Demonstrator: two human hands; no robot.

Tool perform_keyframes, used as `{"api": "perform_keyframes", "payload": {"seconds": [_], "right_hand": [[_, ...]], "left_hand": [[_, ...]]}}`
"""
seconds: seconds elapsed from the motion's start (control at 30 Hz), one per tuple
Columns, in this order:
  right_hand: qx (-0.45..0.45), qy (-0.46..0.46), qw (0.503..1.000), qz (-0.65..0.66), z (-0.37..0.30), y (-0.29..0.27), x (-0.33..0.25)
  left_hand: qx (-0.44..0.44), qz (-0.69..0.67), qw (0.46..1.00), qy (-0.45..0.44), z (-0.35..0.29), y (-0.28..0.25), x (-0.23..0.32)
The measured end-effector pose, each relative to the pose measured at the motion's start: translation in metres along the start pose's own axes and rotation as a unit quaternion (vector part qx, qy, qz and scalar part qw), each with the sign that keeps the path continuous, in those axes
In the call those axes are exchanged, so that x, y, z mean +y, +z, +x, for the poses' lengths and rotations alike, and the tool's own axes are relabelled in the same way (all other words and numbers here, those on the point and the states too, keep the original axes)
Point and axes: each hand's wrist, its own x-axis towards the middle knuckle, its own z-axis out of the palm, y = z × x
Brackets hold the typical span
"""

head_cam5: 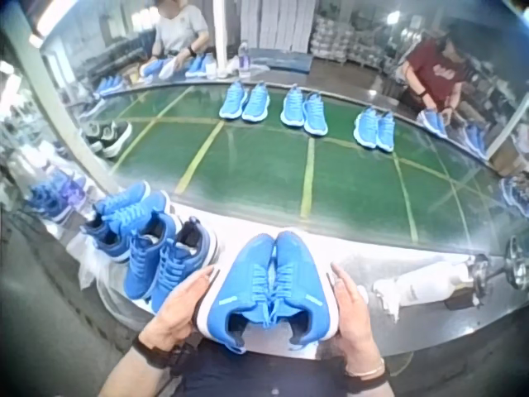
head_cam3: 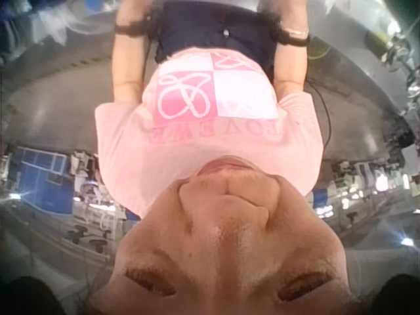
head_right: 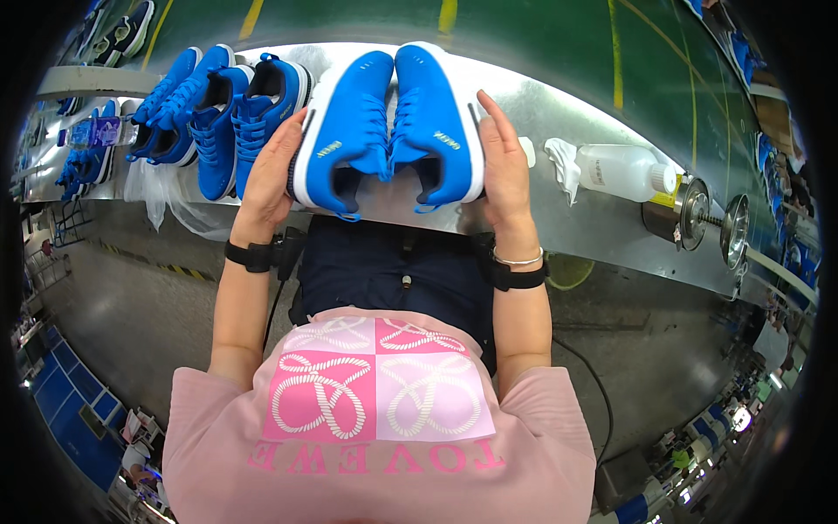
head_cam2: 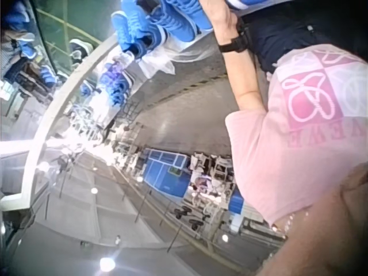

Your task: Cleaning and inspecting manufactured shoes on a conveyor line.

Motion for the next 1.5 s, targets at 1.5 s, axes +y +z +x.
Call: {"api": "perform_keyframes", "payload": {"seconds": [1.5], "right_hand": [[-0.082, -0.001, 0.981, 0.176, 0.002, 0.035, 0.047]], "left_hand": [[0.107, 0.480, 0.788, 0.371, -0.021, 0.040, 0.002]]}}
